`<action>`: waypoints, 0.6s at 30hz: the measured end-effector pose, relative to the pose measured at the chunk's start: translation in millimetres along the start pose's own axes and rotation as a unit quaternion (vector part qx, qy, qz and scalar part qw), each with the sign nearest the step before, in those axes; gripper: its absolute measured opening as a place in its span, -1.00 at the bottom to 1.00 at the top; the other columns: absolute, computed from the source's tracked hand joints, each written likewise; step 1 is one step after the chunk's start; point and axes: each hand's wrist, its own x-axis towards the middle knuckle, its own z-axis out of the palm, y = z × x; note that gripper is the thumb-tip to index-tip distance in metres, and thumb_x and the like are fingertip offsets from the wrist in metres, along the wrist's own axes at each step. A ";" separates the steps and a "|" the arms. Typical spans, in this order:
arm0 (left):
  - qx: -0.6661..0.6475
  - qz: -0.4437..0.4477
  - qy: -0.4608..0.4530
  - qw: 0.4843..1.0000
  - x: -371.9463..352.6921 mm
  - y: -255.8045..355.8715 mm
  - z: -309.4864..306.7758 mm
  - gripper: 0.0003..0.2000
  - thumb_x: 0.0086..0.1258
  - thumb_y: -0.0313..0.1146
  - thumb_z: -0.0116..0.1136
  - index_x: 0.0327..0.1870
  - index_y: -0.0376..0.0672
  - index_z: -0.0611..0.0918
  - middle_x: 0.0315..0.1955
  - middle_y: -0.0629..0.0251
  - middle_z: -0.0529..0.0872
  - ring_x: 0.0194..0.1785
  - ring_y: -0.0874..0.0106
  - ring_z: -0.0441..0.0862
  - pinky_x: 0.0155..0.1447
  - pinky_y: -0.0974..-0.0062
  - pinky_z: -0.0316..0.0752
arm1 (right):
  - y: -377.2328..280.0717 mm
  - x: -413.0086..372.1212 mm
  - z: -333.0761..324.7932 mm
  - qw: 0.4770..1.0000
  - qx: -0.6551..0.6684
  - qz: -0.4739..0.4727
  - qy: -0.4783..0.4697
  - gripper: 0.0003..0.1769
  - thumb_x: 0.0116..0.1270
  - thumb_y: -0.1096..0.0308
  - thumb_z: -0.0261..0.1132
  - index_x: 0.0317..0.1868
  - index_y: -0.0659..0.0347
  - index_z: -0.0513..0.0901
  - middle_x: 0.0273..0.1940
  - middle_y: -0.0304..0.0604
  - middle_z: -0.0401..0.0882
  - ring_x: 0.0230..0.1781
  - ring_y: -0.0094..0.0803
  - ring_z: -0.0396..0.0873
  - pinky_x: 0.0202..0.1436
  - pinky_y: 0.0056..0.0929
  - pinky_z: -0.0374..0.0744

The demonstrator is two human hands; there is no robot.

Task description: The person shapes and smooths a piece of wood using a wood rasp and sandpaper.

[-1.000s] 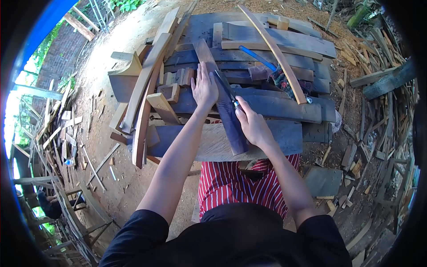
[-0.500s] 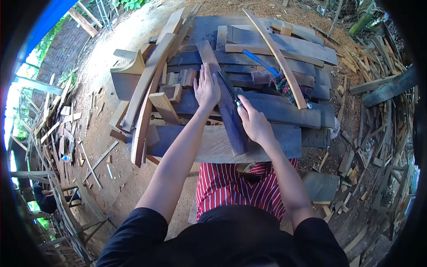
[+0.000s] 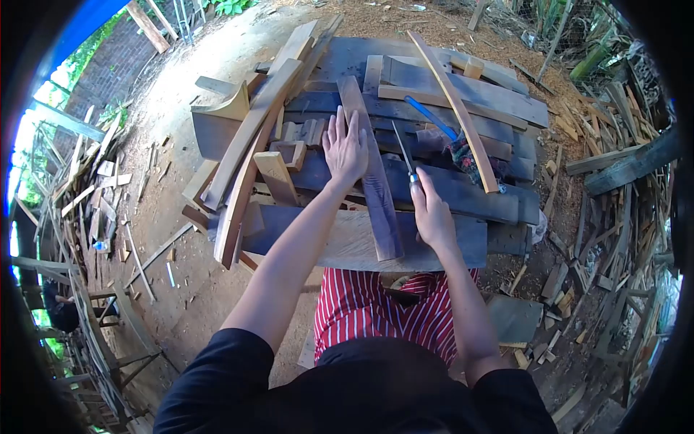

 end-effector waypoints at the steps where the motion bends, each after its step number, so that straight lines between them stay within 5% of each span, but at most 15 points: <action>1: -0.002 0.001 0.004 1.000 7.3 6.4 -14.3 -0.55 0.45 -0.18 -0.09 0.34 -0.02 0.39 0.33 0.20 0.36 0.41 0.18 0.23 0.47 0.17 0.01 | 3.7 -0.2 0.5 1.000 -0.001 -0.003 0.003 -0.48 0.49 -0.02 -0.11 0.40 -0.13 0.27 -0.20 0.15 0.67 -0.16 0.17 0.62 -0.07 0.06 0.54; 3: -0.053 0.072 -0.116 0.989 17.2 17.6 -38.3 -0.66 0.36 -0.19 0.06 0.11 -0.03 0.60 0.16 0.20 0.46 0.28 0.19 0.32 0.39 0.17 0.13 | 5.6 -2.3 -1.2 1.000 -0.012 0.002 -0.014 -0.47 0.49 -0.02 -0.11 0.40 -0.11 0.27 -0.16 0.16 0.67 -0.13 0.16 0.61 -0.05 0.04 0.55; 4: -0.062 0.118 -0.082 0.988 21.7 16.8 -31.9 -0.79 0.27 -0.22 0.16 -0.18 -0.07 0.70 -0.03 0.24 0.53 0.11 0.22 0.45 0.20 0.18 0.39 | 3.5 0.2 -3.4 0.998 0.010 0.039 -0.052 -0.45 0.48 -0.03 -0.12 0.39 -0.08 0.26 -0.25 0.11 0.69 -0.27 0.07 0.67 -0.10 -0.04 0.58; 5: -0.062 0.120 -0.085 0.987 29.1 19.0 -32.1 -0.79 0.27 -0.22 0.16 -0.18 -0.07 0.70 -0.03 0.24 0.53 0.11 0.22 0.45 0.20 0.18 0.39 | 1.7 0.6 -7.0 0.998 0.012 0.042 -0.051 -0.45 0.48 -0.03 -0.12 0.39 -0.08 0.26 -0.25 0.11 0.69 -0.27 0.07 0.67 -0.10 -0.04 0.58; 8: 0.059 0.132 -0.185 0.972 59.7 25.4 -33.8 -0.90 0.18 -0.34 0.21 -0.36 -0.11 0.69 -0.17 0.32 0.63 -0.10 0.24 0.64 -0.18 0.26 0.61 | -6.9 -5.1 -17.4 0.984 0.084 0.107 -0.111 -0.43 0.47 -0.06 -0.18 0.39 -0.04 0.25 -0.45 -0.07 0.68 -0.68 -0.26 0.63 -0.23 -0.23 0.63; 15: 0.081 0.265 -0.294 0.915 91.9 19.0 -25.1 -0.90 0.19 -0.32 0.23 -0.31 -0.07 0.67 -0.24 0.26 0.63 -0.13 0.18 0.65 -0.14 0.19 0.54 | -11.1 -8.2 -20.5 0.981 0.091 0.131 -0.109 -0.44 0.48 -0.04 -0.19 0.39 -0.04 0.24 -0.44 -0.08 0.69 -0.71 -0.31 0.60 -0.26 -0.27 0.64; 17: 0.103 0.246 -0.265 0.926 88.3 9.7 -16.0 -0.87 0.23 -0.30 0.18 -0.26 -0.06 0.67 -0.21 0.20 0.65 -0.13 0.15 0.65 -0.12 0.17 0.54 | -9.5 -7.8 -19.3 0.986 0.080 0.108 -0.104 -0.45 0.49 -0.03 -0.18 0.40 -0.03 0.24 -0.45 -0.09 0.69 -0.71 -0.31 0.61 -0.29 -0.27 0.64; 18: 0.072 0.136 -0.208 0.966 86.5 8.7 -18.0 -0.87 0.24 -0.33 0.16 -0.24 -0.08 0.67 -0.19 0.18 0.65 -0.11 0.14 0.66 -0.10 0.16 0.56 | -9.8 -8.7 -19.3 0.985 0.084 0.107 -0.103 -0.45 0.49 -0.03 -0.18 0.40 -0.03 0.24 -0.45 -0.09 0.69 -0.71 -0.31 0.61 -0.29 -0.27 0.64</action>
